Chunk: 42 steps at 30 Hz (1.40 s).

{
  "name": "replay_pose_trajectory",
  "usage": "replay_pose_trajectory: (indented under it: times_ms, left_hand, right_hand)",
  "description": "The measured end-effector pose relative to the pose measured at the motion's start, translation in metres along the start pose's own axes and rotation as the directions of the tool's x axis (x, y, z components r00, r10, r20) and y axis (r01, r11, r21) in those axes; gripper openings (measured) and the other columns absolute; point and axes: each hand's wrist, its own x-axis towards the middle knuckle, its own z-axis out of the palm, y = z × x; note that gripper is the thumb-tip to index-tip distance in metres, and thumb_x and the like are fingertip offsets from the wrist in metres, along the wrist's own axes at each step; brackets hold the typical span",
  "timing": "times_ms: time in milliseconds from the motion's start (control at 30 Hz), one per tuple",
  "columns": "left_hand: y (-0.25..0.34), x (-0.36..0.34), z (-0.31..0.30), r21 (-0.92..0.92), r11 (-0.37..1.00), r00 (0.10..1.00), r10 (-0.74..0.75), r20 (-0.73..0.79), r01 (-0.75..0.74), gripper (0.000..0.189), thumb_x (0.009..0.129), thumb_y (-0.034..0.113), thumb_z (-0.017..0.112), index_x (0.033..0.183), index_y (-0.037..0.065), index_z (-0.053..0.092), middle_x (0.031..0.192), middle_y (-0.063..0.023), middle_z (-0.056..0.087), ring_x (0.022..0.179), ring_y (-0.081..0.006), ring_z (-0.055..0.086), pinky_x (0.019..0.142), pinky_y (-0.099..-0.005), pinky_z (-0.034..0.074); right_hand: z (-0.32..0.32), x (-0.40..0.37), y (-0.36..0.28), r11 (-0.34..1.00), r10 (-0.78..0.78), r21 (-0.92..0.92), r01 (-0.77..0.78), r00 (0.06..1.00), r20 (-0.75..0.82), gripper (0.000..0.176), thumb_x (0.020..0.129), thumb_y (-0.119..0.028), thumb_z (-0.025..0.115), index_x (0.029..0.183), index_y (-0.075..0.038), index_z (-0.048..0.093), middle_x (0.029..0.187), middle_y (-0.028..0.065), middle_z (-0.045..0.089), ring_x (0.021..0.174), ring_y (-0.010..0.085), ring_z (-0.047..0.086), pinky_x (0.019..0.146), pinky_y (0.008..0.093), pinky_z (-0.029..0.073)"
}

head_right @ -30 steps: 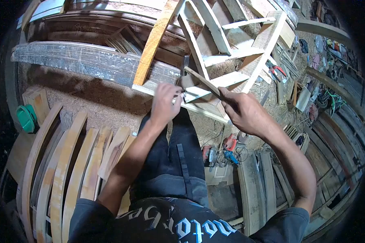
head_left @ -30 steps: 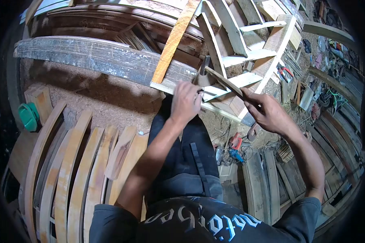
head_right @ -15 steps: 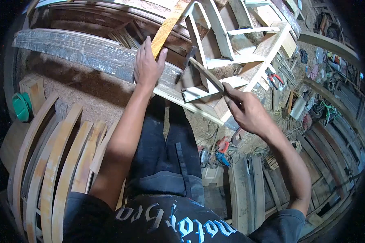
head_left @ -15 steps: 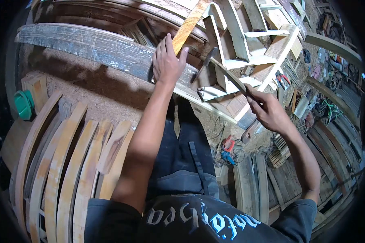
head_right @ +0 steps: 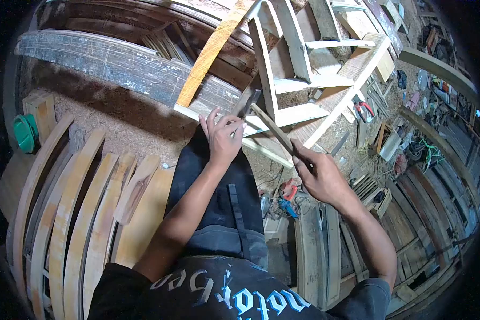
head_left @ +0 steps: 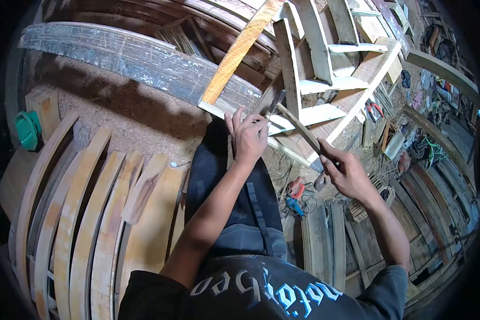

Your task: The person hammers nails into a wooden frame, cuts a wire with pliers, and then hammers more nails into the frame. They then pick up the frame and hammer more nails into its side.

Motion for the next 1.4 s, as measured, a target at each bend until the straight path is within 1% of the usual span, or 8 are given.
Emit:
replay_pose_trajectory:
  times_ms: [133, 233, 433, 900, 933, 1200, 1233, 1400]
  left_hand:
    - [-0.001, -0.001, 0.002, -0.058, 0.997, 0.999, -0.048, 0.014, 0.049, 0.006, 0.08, 0.016, 0.076, 0.085, 0.014, 0.078, 0.1, 0.0014, 0.068, 0.129, -0.0323, 0.047, 0.118, -0.0642, 0.015]
    - [0.003, 0.0, -0.001, -0.053, 0.997, 0.999, -0.051, 0.005, 0.051, 0.004, 0.08, 0.016, 0.076, 0.084, 0.015, 0.078, 0.099, 0.0008, 0.068, 0.128, -0.0321, 0.047, 0.118, -0.0636, 0.014]
    - [-0.001, -0.001, 0.002, -0.083, 0.996, 0.999, -0.043, 0.006, 0.043, 0.005, 0.082, 0.017, 0.076, 0.084, 0.013, 0.079, 0.096, 0.0019, 0.068, 0.127, -0.0316, 0.046, 0.118, -0.0664, 0.007]
    - [0.001, 0.0, 0.0, -0.057, 0.998, 1.0, -0.009, -0.004, 0.008, 0.005, 0.081, 0.012, 0.073, 0.078, 0.014, 0.075, 0.094, 0.0008, 0.067, 0.126, -0.0323, 0.049, 0.117, -0.0665, 0.012]
    - [0.001, -0.001, 0.001, -0.063, 0.998, 1.0, -0.012, -0.006, 0.012, 0.005, 0.081, 0.011, 0.073, 0.078, 0.014, 0.075, 0.094, 0.0008, 0.067, 0.126, -0.0322, 0.049, 0.117, -0.0663, 0.011]
    - [-0.001, -0.003, 0.002, -0.072, 0.997, 1.0, -0.021, 0.016, 0.022, 0.003, 0.081, 0.013, 0.074, 0.08, 0.014, 0.076, 0.095, 0.0011, 0.067, 0.127, -0.0321, 0.047, 0.117, -0.067, 0.008]
    - [0.0, -0.002, 0.002, -0.076, 0.997, 1.0, -0.014, -0.004, 0.014, 0.005, 0.081, 0.013, 0.073, 0.077, 0.014, 0.075, 0.095, 0.0004, 0.067, 0.126, -0.0317, 0.048, 0.117, -0.0654, 0.01]
    - [-0.002, 0.0, 0.004, -0.064, 0.998, 1.0, -0.016, -0.006, 0.016, 0.005, 0.081, 0.014, 0.073, 0.076, 0.014, 0.075, 0.095, 0.0001, 0.067, 0.127, -0.0312, 0.048, 0.117, -0.0646, 0.01]
  right_hand:
    - [-0.005, 0.005, -0.002, 0.998, 0.037, 0.057, -0.039, 0.999, 0.038, 0.043, 0.1, -0.013, 0.056, 0.138, 0.005, 0.053, 0.102, 0.029, 0.07, 0.095, 0.0297, 0.072, 0.086, 0.0391, 0.053]
    - [-0.01, 0.007, 0.0, 1.0, -0.031, 0.004, 0.031, 1.0, -0.006, 0.043, 0.103, -0.016, 0.056, 0.143, 0.0, 0.052, 0.073, 0.0041, 0.056, 0.07, 0.0104, 0.055, 0.065, 0.0299, 0.049]
    - [-0.027, 0.012, -0.021, 0.993, -0.076, -0.096, 0.071, 0.996, -0.05, 0.037, 0.099, -0.012, 0.056, 0.134, 0.002, 0.058, 0.096, 0.0321, 0.068, 0.086, 0.0281, 0.072, 0.083, 0.04, 0.053]
    - [-0.032, 0.022, -0.035, 0.959, -0.247, -0.146, 0.244, 0.969, -0.007, 0.037, 0.097, -0.009, 0.057, 0.131, 0.005, 0.06, 0.086, 0.0321, 0.068, 0.074, 0.0316, 0.071, 0.074, 0.0482, 0.053]
    - [-0.037, 0.018, -0.044, 0.984, -0.018, -0.175, 0.021, 1.0, 0.022, 0.036, 0.097, -0.008, 0.056, 0.13, 0.007, 0.06, 0.085, 0.0321, 0.068, 0.073, 0.0327, 0.071, 0.074, 0.0488, 0.053]
    - [-0.02, 0.015, -0.029, 0.981, -0.183, -0.087, 0.172, 0.974, -0.133, 0.038, 0.097, -0.005, 0.057, 0.132, 0.009, 0.056, 0.071, 0.0254, 0.063, 0.064, 0.021, 0.066, 0.066, 0.0404, 0.053]
    - [-0.024, 0.015, -0.031, 0.98, 0.004, -0.198, 0.01, 0.998, 0.067, 0.038, 0.097, -0.002, 0.055, 0.133, 0.009, 0.056, 0.069, 0.0243, 0.062, 0.062, 0.0192, 0.064, 0.064, 0.0385, 0.052]
    - [-0.019, 0.007, -0.038, 0.993, -0.039, -0.109, 0.035, 0.998, -0.04, 0.036, 0.095, -0.003, 0.056, 0.129, 0.008, 0.06, 0.075, 0.0301, 0.066, 0.062, 0.0356, 0.067, 0.067, 0.0449, 0.054]
